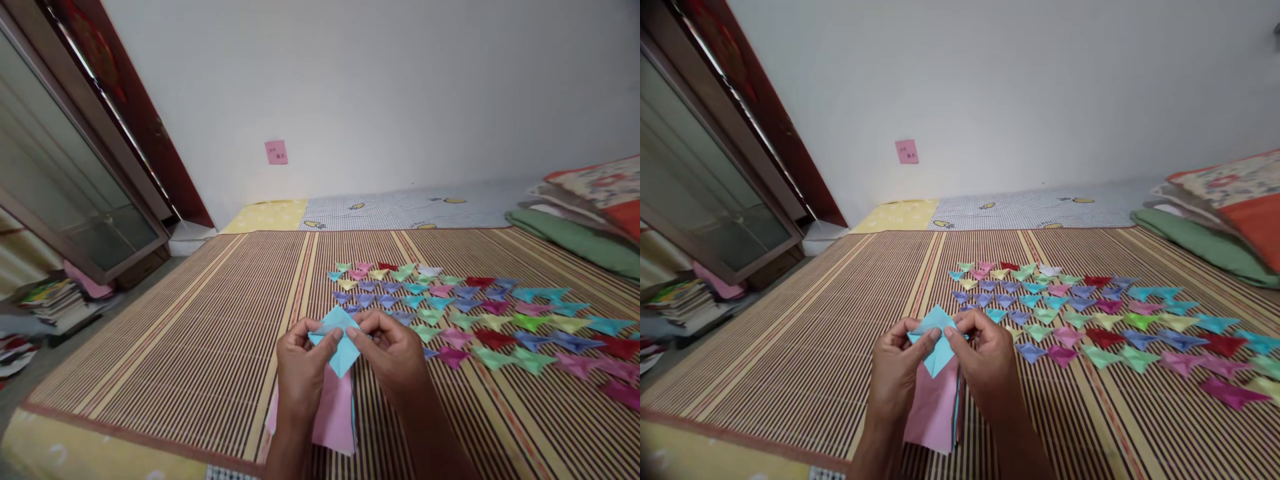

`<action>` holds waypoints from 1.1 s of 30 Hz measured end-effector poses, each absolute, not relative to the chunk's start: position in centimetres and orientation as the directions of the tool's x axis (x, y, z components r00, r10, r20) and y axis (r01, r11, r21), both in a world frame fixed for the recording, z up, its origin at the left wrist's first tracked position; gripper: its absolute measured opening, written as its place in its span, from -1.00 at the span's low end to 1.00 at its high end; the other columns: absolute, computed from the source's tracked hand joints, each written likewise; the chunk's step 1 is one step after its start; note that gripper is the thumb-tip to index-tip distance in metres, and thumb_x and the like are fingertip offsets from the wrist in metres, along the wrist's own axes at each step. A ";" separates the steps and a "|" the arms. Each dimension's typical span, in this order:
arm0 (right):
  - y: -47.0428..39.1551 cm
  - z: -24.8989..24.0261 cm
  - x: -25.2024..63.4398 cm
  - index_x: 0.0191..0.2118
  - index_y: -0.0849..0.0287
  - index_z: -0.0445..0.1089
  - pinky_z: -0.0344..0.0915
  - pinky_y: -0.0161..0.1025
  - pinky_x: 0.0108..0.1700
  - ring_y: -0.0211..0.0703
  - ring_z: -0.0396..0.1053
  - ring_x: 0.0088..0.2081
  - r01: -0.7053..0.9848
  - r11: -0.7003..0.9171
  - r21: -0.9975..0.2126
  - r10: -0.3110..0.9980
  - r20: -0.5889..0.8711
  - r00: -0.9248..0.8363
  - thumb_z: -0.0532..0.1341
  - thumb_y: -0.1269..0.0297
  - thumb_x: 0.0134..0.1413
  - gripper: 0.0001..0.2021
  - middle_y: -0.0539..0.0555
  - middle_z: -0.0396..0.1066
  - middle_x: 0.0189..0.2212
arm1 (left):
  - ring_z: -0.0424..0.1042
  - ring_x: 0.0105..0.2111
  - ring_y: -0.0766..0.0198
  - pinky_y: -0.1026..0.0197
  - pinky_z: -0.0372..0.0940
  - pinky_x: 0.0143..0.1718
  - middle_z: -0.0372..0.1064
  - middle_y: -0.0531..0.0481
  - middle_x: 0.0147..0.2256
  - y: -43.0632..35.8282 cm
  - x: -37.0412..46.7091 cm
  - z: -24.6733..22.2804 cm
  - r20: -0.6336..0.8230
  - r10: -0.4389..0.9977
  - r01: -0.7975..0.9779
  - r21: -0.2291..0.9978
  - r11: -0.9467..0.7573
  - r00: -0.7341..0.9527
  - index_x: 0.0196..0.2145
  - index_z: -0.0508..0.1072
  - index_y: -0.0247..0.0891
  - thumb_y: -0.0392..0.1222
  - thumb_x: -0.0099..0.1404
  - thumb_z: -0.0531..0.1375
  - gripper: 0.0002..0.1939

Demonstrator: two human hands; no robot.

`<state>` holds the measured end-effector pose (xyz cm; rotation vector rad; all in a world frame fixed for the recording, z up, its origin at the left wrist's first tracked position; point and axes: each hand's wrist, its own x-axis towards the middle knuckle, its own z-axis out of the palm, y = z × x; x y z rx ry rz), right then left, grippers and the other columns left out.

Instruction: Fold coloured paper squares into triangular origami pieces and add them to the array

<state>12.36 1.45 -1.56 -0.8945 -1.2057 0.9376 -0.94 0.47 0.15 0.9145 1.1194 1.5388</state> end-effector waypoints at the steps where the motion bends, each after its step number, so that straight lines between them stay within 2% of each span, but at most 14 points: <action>1: 1.4 -1.5 12.4 -0.48 0.13 0.36 0.38 -0.19 -0.25 -0.12 0.43 -0.29 -0.106 0.358 -0.928 0.932 0.348 0.100 0.35 0.26 0.11 -0.78 0.04 0.46 -0.34 | 0.27 -0.60 0.43 0.39 0.24 -0.55 0.35 0.14 -0.59 0.4 -0.9 0.2 0.035 0.970 -0.275 0.956 -0.103 -0.241 -0.53 0.42 -0.29 -0.12 -0.08 0.53 -0.63; 12: 0.8 -0.7 12.5 -0.48 0.14 0.36 0.32 -0.22 -0.23 -0.15 0.41 -0.28 -0.031 0.396 -0.918 0.912 0.389 0.130 0.33 0.28 0.17 -0.78 0.00 0.42 -0.35 | 0.29 -0.56 0.41 0.37 0.28 -0.52 0.34 0.11 -0.56 0.2 -0.7 0.2 0.085 0.958 -0.246 0.957 -0.155 -0.273 -0.53 0.41 -0.29 -0.06 0.01 0.49 -0.64; 17: 0.8 -0.6 12.3 -0.47 0.13 0.34 0.33 -0.23 -0.20 -0.15 0.42 -0.26 0.009 0.428 -0.904 0.892 0.424 0.156 0.33 0.31 0.15 -0.79 0.00 0.42 -0.34 | 0.26 -0.58 0.44 0.41 0.25 -0.56 0.31 0.14 -0.55 0.0 -0.3 0.3 0.129 0.940 -0.214 0.955 -0.203 -0.317 -0.53 0.38 -0.28 -0.12 0.02 0.48 -0.66; 33: 0.8 -0.7 12.2 -0.46 0.14 0.32 0.35 -0.22 -0.21 -0.15 0.43 -0.26 -0.066 0.442 -0.895 0.891 0.429 0.147 0.31 0.34 0.16 -0.79 0.03 0.41 -0.30 | 0.34 -0.59 0.42 0.42 0.29 -0.56 0.35 0.16 -0.57 -0.1 0.3 0.5 0.089 0.935 -0.309 0.929 -0.202 -0.343 -0.50 0.35 -0.26 -0.15 -0.03 0.51 -0.62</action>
